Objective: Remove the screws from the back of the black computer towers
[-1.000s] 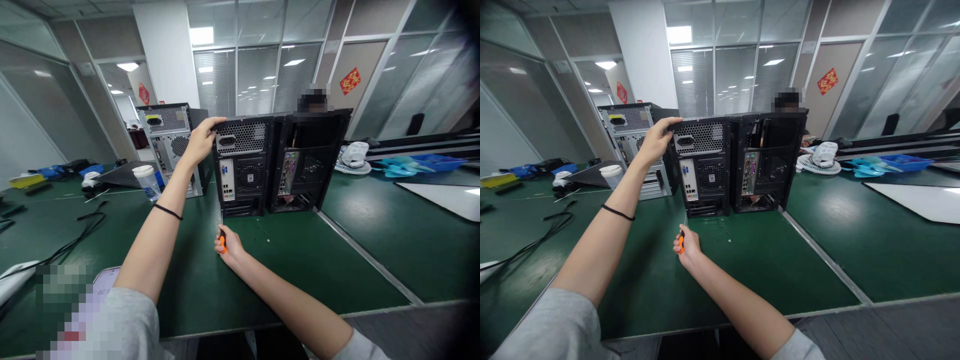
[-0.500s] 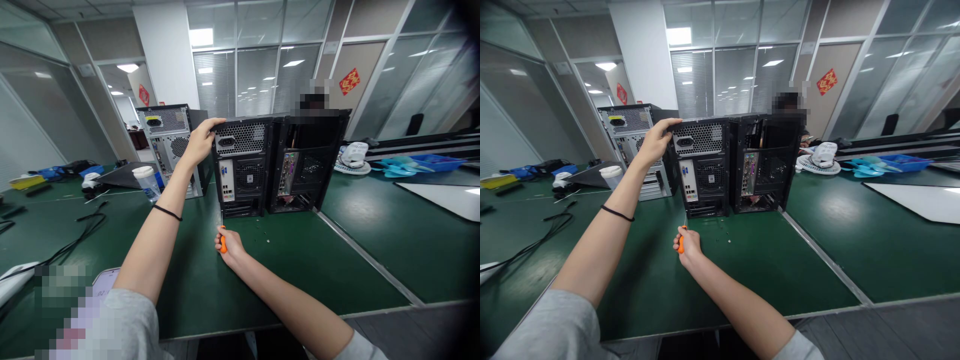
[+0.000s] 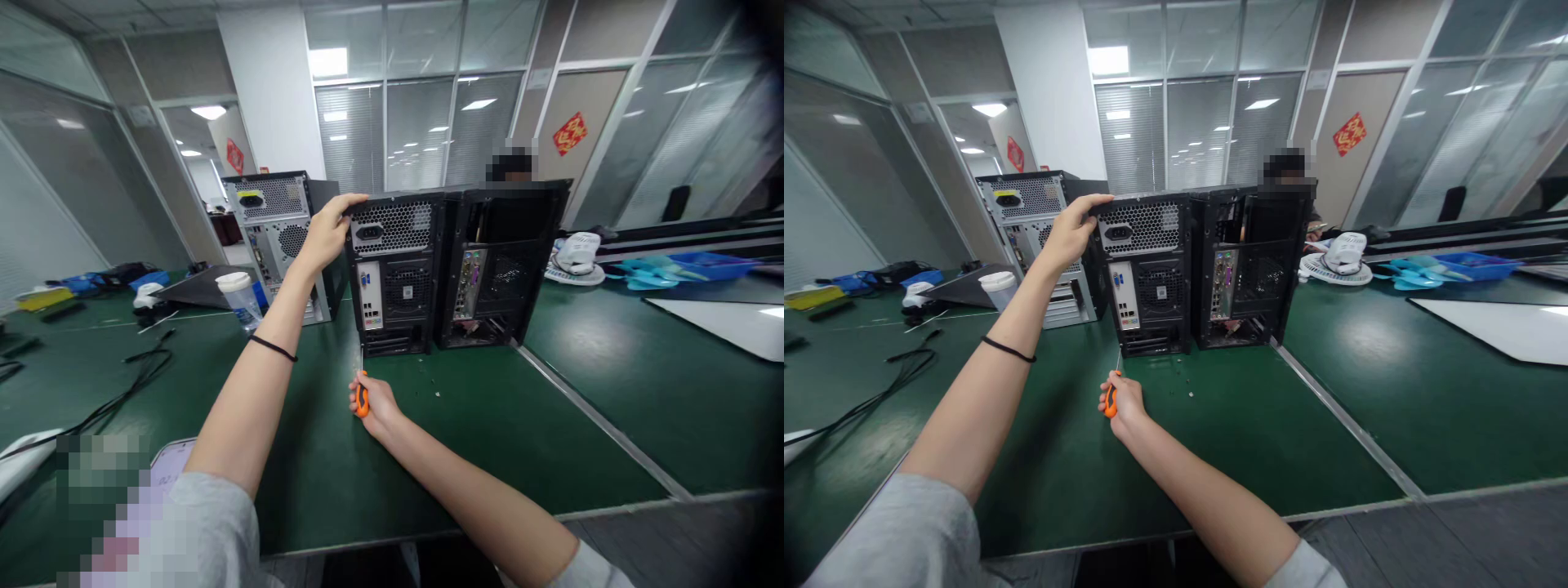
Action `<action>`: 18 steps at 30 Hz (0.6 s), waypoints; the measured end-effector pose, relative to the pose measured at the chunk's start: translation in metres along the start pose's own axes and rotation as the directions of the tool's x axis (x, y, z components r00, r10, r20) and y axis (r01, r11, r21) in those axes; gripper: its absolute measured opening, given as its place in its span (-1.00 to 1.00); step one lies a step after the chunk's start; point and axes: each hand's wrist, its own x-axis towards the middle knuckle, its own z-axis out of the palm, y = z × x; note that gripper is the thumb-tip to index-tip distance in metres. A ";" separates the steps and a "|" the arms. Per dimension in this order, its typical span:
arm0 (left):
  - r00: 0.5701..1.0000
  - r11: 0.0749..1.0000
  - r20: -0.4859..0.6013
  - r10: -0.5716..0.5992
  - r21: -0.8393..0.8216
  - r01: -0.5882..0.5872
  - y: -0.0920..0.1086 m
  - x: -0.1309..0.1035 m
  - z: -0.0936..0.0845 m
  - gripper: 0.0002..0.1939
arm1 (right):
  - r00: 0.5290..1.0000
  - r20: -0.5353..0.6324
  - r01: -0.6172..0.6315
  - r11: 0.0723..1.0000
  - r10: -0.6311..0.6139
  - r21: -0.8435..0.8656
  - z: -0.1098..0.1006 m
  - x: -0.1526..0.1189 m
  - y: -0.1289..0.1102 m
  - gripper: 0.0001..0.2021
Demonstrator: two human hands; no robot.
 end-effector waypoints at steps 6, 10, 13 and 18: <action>1.000 1.000 -0.023 -0.003 -0.001 0.003 0.001 0.000 0.001 -0.53 | 1.000 0.006 -0.012 1.000 0.012 0.003 -0.001 0.001 0.000 -0.76; 1.000 1.000 -0.023 0.007 -0.005 -0.007 -0.001 0.001 0.001 -0.54 | 1.000 0.008 -0.028 1.000 0.028 0.001 0.000 0.000 -0.001 -0.76; 1.000 1.000 -0.020 0.002 0.003 -0.002 -0.001 0.001 0.001 -0.54 | 0.999 0.003 -0.040 0.999 0.040 -0.005 0.001 -0.002 -0.002 -0.75; 1.000 1.000 -0.019 0.025 0.009 -0.024 -0.003 0.000 0.001 -0.54 | 0.998 -0.011 -0.054 0.998 0.054 -0.028 0.003 -0.004 -0.002 -0.76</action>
